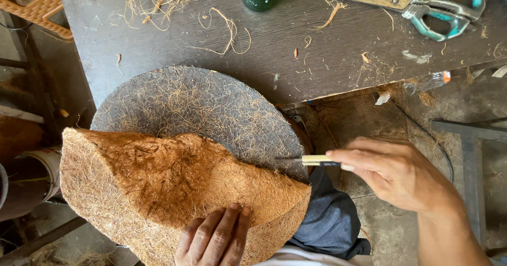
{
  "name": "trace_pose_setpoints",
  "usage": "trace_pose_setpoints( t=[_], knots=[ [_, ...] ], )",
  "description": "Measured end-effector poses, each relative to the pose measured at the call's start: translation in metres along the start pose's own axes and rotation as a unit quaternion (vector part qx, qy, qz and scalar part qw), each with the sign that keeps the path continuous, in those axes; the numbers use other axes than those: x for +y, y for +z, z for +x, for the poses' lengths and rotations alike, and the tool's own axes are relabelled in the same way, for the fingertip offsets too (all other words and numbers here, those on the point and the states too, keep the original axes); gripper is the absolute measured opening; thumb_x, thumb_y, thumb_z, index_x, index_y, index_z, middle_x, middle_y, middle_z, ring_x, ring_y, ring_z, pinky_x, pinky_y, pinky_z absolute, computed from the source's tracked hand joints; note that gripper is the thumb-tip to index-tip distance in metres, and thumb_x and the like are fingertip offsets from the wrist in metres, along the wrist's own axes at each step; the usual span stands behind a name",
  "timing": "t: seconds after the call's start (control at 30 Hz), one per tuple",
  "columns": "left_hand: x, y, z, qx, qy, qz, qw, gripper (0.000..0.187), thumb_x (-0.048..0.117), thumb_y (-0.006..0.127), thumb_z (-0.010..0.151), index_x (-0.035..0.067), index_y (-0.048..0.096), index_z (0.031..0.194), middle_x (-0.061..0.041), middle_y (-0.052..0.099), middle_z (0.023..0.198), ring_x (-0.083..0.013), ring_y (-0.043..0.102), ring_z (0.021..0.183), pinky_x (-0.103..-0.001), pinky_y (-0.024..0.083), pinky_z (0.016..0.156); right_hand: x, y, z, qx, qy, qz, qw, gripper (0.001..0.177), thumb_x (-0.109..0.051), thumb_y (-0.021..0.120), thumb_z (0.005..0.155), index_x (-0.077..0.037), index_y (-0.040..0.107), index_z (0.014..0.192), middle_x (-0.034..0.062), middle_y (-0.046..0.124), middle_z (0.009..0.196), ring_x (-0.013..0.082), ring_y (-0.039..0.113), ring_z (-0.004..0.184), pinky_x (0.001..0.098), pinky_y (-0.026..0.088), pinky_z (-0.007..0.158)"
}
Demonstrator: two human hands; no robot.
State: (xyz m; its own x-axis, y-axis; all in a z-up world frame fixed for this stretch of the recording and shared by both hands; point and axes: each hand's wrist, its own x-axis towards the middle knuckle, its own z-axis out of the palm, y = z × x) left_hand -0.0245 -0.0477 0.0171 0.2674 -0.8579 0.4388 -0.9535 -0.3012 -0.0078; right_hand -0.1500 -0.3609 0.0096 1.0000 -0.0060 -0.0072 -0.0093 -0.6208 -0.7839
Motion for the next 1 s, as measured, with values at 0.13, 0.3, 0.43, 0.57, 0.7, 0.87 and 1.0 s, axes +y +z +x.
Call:
trace_pose_setpoints(
  t=[0.13,0.3,0.43,0.57,0.7,0.87,1.0],
  knots=[
    [0.0,-0.002,-0.005,-0.007,0.004,0.003,1.0,0.015,0.018,0.063,0.098,0.015,0.069,0.111,-0.002,0.072,0.108,-0.013,0.069,0.087,-0.029,0.051,0.071,0.002,-0.005,-0.008,-0.023,0.018,-0.027,0.999,0.027,-0.016,0.062,0.089,-0.013,0.071,0.114,0.0025,0.074,0.098,0.0162,0.072,0.075,0.032,0.055,0.069],
    [-0.003,0.003,-0.01,-0.001,0.021,0.001,1.0,0.014,0.019,0.069,0.096,0.015,0.068,0.109,-0.002,0.073,0.107,-0.0133,0.069,0.086,-0.028,0.052,0.072,-0.001,0.002,-0.006,-0.016,0.021,-0.032,0.999,0.028,-0.012,0.057,0.092,-0.014,0.068,0.118,0.0021,0.072,0.101,0.0168,0.071,0.074,0.0317,0.054,0.067],
    [-0.003,-0.007,-0.011,-0.025,0.001,-0.012,1.0,0.015,0.016,0.059,0.098,0.015,0.069,0.11,-0.002,0.073,0.109,-0.0135,0.069,0.089,-0.029,0.051,0.073,0.0,-0.009,-0.016,-0.059,0.032,-0.048,0.997,0.028,-0.019,0.057,0.092,-0.02,0.071,0.117,-0.0011,0.072,0.093,0.0161,0.07,0.066,0.034,0.054,0.06],
    [-0.003,-0.006,-0.016,-0.023,-0.016,-0.011,1.0,0.015,0.016,0.065,0.097,0.016,0.069,0.111,-0.001,0.072,0.111,-0.0137,0.069,0.093,-0.029,0.052,0.077,0.003,-0.006,-0.023,-0.021,0.043,-0.036,0.998,0.028,-0.015,0.06,0.089,-0.016,0.071,0.116,0.0005,0.074,0.098,0.0154,0.072,0.073,0.0306,0.055,0.068],
    [-0.008,0.0,-0.021,0.038,-0.03,-0.013,0.999,0.01,0.016,0.066,0.094,0.018,0.071,0.103,0.001,0.073,0.106,-0.0138,0.07,0.091,-0.03,0.052,0.077,-0.008,0.0,-0.013,0.052,0.051,-0.045,0.996,0.03,-0.015,0.062,0.089,-0.012,0.069,0.119,0.0026,0.072,0.092,0.015,0.069,0.072,0.03,0.054,0.069],
    [-0.002,0.004,-0.025,0.064,-0.096,-0.025,0.993,0.009,0.017,0.068,0.092,0.021,0.073,0.099,0.002,0.074,0.103,-0.0144,0.071,0.092,-0.033,0.051,0.083,-0.024,0.024,0.015,0.091,-0.001,-0.029,0.995,0.027,-0.008,0.063,0.09,-0.004,0.066,0.116,0.0078,0.073,0.098,0.0155,0.07,0.074,0.0285,0.06,0.072],
    [-0.002,0.003,-0.026,0.072,-0.117,-0.03,0.99,0.016,0.018,0.057,0.097,0.022,0.072,0.099,0.001,0.074,0.104,-0.0151,0.071,0.096,-0.036,0.046,0.092,-0.036,0.05,0.007,0.131,0.079,-0.005,0.988,0.032,-0.013,0.058,0.094,-0.005,0.063,0.125,0.0097,0.073,0.117,0.0183,0.073,0.093,0.0296,0.058,0.087]
  ],
)
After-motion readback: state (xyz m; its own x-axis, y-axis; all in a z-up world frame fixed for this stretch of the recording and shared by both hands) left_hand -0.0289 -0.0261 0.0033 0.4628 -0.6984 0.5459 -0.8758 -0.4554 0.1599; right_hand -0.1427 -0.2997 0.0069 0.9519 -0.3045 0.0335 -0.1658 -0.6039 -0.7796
